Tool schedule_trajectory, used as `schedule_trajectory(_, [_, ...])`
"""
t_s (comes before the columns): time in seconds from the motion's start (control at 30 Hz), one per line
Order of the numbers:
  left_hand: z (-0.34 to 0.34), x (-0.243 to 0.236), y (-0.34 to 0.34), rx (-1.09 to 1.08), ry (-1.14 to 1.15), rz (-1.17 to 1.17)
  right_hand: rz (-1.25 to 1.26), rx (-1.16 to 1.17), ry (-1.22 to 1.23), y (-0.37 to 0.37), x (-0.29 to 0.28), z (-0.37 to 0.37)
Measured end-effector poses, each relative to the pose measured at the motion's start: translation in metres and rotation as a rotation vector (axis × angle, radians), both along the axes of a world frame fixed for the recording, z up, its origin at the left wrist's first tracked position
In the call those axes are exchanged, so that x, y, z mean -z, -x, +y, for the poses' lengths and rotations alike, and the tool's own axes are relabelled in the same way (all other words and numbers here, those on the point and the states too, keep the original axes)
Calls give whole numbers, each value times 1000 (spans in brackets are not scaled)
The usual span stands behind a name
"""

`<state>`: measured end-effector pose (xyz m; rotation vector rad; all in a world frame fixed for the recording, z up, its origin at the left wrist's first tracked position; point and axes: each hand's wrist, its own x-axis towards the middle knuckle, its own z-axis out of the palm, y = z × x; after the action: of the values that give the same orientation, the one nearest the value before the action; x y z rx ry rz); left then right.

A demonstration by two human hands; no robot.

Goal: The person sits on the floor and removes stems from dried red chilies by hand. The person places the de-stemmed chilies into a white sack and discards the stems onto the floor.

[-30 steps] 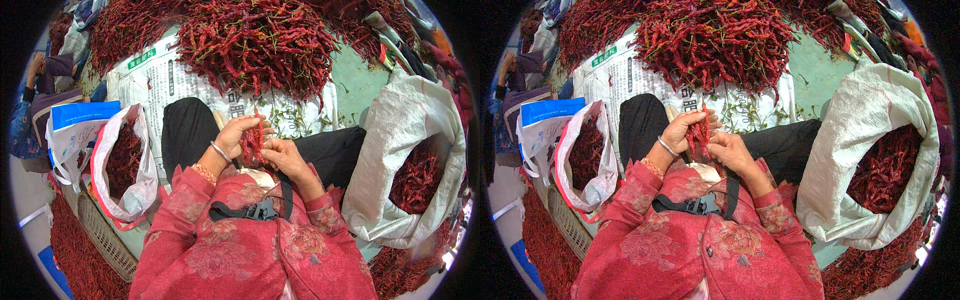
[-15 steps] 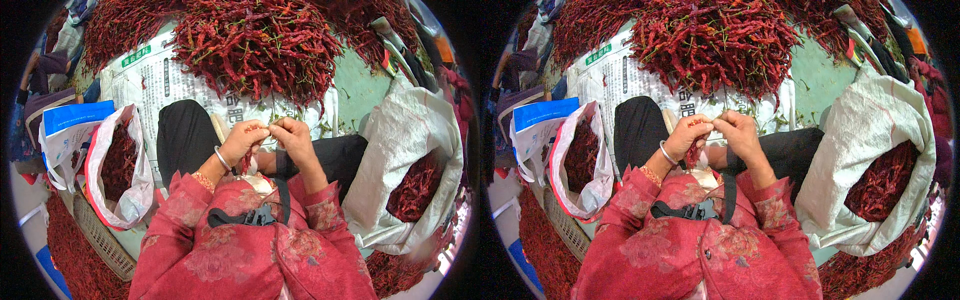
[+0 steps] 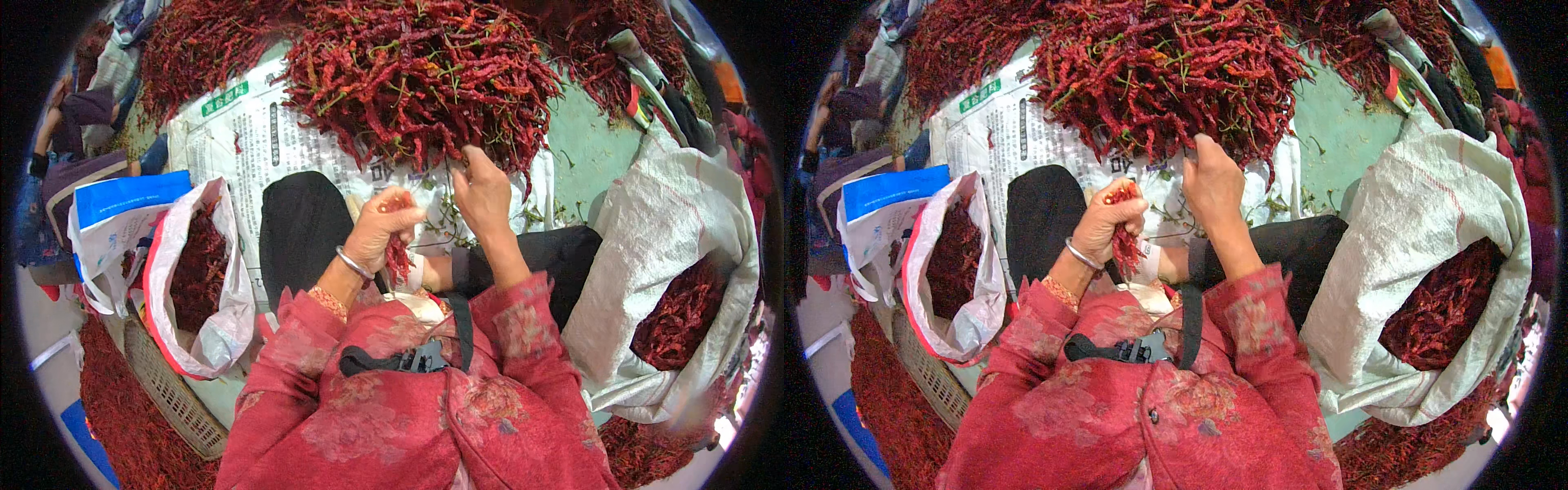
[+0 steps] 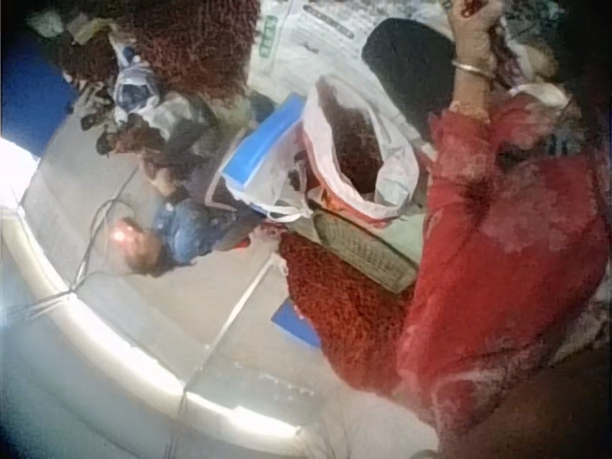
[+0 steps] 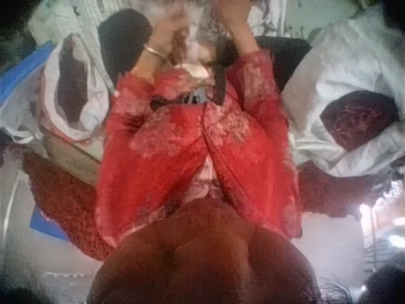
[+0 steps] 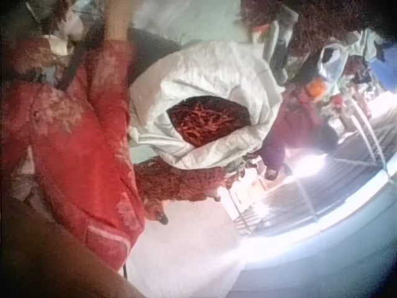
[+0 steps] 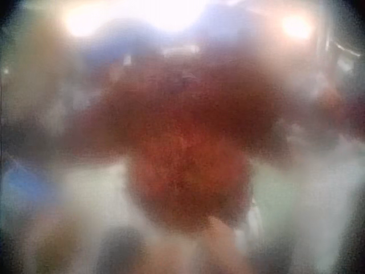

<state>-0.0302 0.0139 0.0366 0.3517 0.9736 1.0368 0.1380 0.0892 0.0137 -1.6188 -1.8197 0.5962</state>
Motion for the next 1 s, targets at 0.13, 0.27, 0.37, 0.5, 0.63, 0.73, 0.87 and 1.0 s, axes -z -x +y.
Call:
schedule_trajectory(0.13, [-13, -4, -3, 91, -1, 147, 166, -48, 78, -3, 34, 14])
schedule_trajectory(0.27, [-23, -13, -15, 170, -441, 632, 333, -181, 203, -25, -5, -32])
schedule_trajectory(0.37, [-21, -31, -32, 223, -989, 964, 355, -288, 392, -40, -16, -67])
schedule_trajectory(0.5, [-22, -33, -40, 322, -1210, 1226, 337, -416, 363, -49, -28, -89])
schedule_trajectory(0.63, [-27, -17, -35, 366, -1038, 1113, 429, -366, 389, -46, -53, -91])
schedule_trajectory(0.73, [-22, -10, -29, 471, -794, 958, 293, -323, 165, -38, -47, -92])
schedule_trajectory(0.87, [-16, -16, -29, 504, -557, 847, 483, -144, 398, -25, -33, -86])
schedule_trajectory(1.0, [-16, -20, -23, 400, -177, -15, 1854, -19, 1127, -27, -47, -74])
